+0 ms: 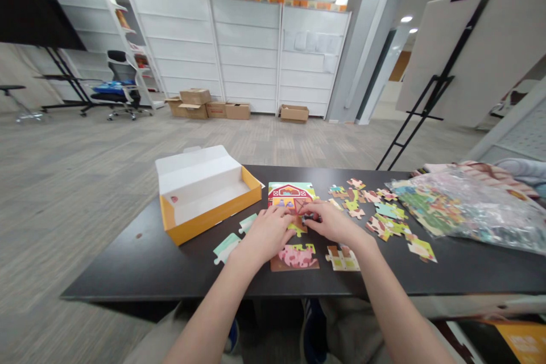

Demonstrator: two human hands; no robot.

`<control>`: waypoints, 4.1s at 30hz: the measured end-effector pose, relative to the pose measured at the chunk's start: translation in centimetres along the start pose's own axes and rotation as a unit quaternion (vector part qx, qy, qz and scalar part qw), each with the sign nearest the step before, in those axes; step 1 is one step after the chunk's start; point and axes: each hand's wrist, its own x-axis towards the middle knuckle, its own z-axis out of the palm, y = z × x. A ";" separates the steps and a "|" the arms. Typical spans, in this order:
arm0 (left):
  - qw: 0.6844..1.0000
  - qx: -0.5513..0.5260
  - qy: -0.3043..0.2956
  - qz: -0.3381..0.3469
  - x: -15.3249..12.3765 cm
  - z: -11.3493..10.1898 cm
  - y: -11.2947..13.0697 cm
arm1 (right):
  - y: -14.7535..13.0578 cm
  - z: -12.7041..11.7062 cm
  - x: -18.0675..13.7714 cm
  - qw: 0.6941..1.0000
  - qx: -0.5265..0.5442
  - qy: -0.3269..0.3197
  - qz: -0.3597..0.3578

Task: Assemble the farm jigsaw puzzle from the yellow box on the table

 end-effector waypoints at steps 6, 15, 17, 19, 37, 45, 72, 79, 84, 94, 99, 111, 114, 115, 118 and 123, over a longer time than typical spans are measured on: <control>0.997 -0.079 0.015 0.022 0.0 -0.2 -1.3 | 0.2 1.3 0.3 1.000 0.003 -0.009 -0.027; 0.991 -0.076 0.032 -0.108 -4.2 -4.0 -6.2 | 0.9 0.6 0.1 0.999 0.018 -0.039 -0.013; 0.990 -0.061 0.016 -0.128 -5.2 -4.4 -6.8 | 0.9 0.5 0.0 0.999 0.020 -0.041 -0.011; 0.988 -0.054 0.003 -0.144 -5.9 -4.4 -7.1 | 0.8 0.4 0.0 0.999 0.021 -0.041 -0.011; 0.986 -0.002 -0.032 -0.165 -5.9 -3.8 -5.8 | 0.7 -0.1 -0.2 0.998 0.035 -0.042 -0.012; 0.982 -0.057 -0.006 -0.180 -6.4 -4.9 -6.5 | 0.7 -0.2 -0.2 0.999 0.036 -0.038 -0.007; 0.989 -0.067 -0.022 -0.133 -6.6 -5.4 -5.0 | 2.4 -1.9 -0.7 0.998 -0.020 0.040 0.040; 0.971 -0.054 -0.117 -0.201 -7.1 -5.9 -6.1 | 5.6 -5.1 -3.2 0.989 -0.026 0.098 0.110; 0.962 -0.022 -0.134 -0.237 -7.9 -5.9 -6.9 | 6.9 -6.4 -4.8 0.983 -0.021 0.132 0.129; 0.974 0.008 -0.120 -0.194 -7.0 -5.5 -6.0 | 9.5 -8.0 -6.8 0.952 -0.078 0.178 0.239; 0.971 -0.015 -0.123 -0.203 -6.4 -5.6 -5.5 | 8.9 -7.6 -6.1 0.954 -0.074 0.175 0.230; 0.992 -0.071 0.014 -0.100 -5.7 -4.7 -4.7 | 4.1 -5.4 -3.3 0.978 0.038 0.162 0.124; 0.992 -0.105 0.058 -0.043 -4.1 -3.9 -3.0 | 0.2 -3.5 -2.0 0.983 0.140 0.106 0.058; 0.991 -0.112 0.074 -0.025 -3.5 -3.6 -2.4 | -1.0 -2.7 -1.6 0.980 0.174 0.081 0.046; 0.984 -0.136 0.117 0.016 -1.9 -3.2 -0.8 | -3.3 -0.5 -0.5 0.965 0.253 0.046 0.045; 0.986 -0.126 0.104 0.022 -0.9 -3.2 -0.3 | -2.6 0.6 0.2 0.942 0.327 0.025 0.068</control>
